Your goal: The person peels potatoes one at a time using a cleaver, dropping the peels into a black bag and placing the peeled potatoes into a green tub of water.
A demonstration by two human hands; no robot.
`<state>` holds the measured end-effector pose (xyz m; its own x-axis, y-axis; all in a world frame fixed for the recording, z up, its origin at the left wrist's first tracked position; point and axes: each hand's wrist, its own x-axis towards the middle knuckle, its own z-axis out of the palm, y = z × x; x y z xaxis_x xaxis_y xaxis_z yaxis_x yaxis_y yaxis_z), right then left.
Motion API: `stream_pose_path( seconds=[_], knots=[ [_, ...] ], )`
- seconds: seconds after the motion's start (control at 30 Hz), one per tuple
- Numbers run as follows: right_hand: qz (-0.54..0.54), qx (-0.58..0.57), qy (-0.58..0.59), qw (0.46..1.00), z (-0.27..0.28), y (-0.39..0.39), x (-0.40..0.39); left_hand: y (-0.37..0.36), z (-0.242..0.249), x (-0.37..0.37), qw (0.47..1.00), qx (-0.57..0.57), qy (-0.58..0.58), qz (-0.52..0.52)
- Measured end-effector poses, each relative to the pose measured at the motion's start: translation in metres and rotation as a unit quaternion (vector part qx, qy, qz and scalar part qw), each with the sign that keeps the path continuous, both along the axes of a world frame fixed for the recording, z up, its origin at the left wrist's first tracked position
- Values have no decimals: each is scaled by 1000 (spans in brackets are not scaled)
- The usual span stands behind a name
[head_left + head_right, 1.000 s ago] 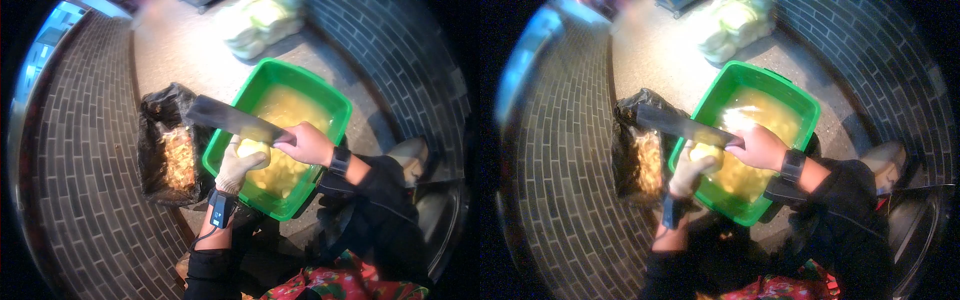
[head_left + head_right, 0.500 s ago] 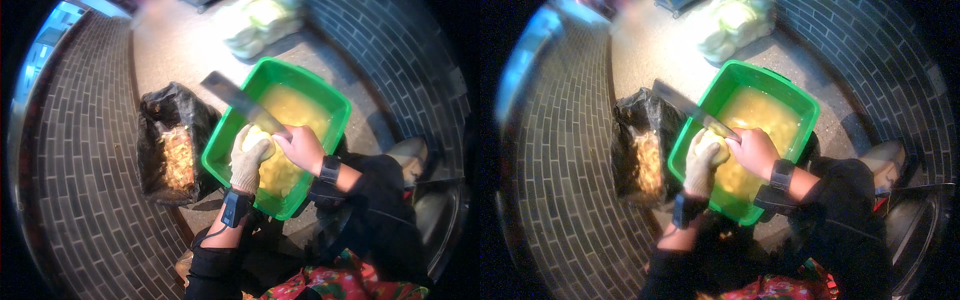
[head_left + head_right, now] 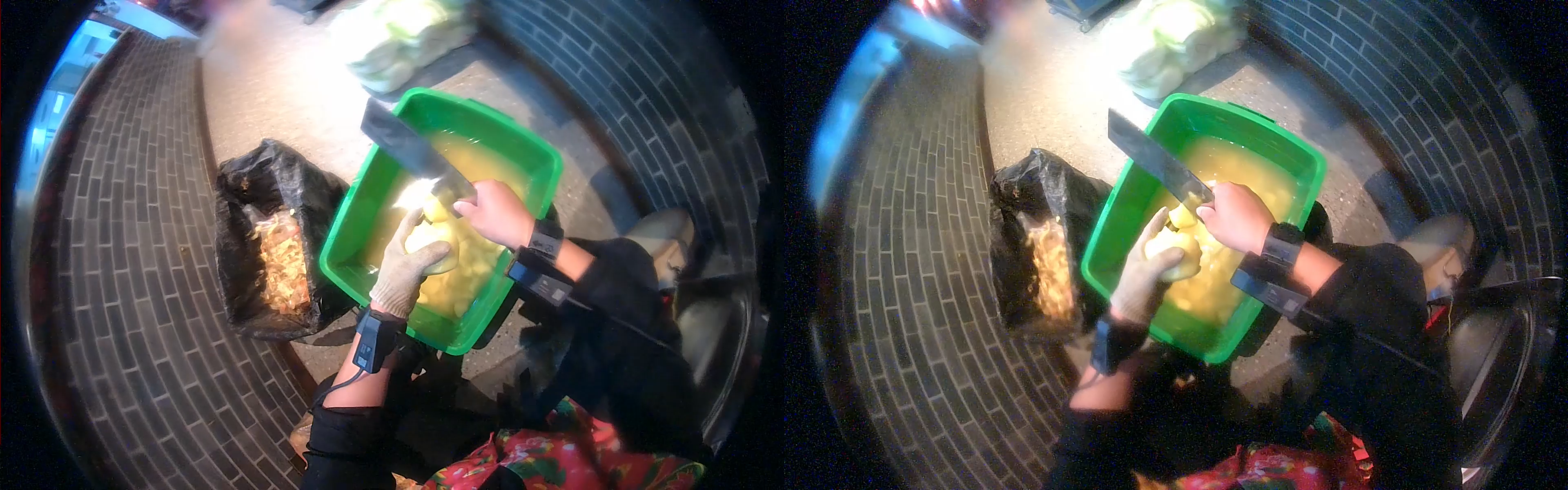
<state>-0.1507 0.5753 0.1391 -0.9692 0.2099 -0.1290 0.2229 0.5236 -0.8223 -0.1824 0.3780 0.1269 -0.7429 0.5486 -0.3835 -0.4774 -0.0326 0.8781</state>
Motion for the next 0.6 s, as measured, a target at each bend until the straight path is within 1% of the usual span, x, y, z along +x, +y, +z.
stream_pose_path(
  seconds=[0.03, 0.1, 0.17, 0.23, 0.27, 0.33, 0.37, 0.4, 0.47, 0.5, 0.53, 0.6],
  knots=[
    [-3, 0, -2, 1000, -2, 2, -1, -1, -2, -1, 1000, 4, -28, -12],
    [23, 31, -49, 998, -7, 5, -3, -3, -8, -3, 999, 3, -37, -11],
    [14, 36, -44, 998, -7, 4, -2, -4, -8, -4, 999, 1, -45, -8],
    [7, 42, -37, 998, -6, 4, -3, -5, 1, -6, 998, -26, -56, -9],
    [7, 24, -22, 999, -5, 5, -3, -7, 3, -7, 998, -26, -57, -9],
    [8, 5, -7, 1000, -6, 7, -4, -11, 6, -11, 990, 12, -127, 51],
    [13, -15, 10, 1000, -9, 8, -4, -11, 8, -11, 987, 34, -134, 76],
    [18, -36, 27, 999, -11, 8, -4, -16, 8, -16, 987, 34, -134, 76],
    [28, -52, 27, 998, -13, 9, -4, -22, 12, -27, 966, 97, -225, 78],
    [39, -69, 26, 997, -13, 9, -4, -22, 21, -24, 969, 67, -213, 106],
    [41, -69, 28, 996, -13, 8, -4, -23, 22, -25, 969, 68, -211, 108],
    [62, -112, 0, 992, -8, 5, -4, -28, 16, -30, 965, 116, -215, 92]
  ],
)
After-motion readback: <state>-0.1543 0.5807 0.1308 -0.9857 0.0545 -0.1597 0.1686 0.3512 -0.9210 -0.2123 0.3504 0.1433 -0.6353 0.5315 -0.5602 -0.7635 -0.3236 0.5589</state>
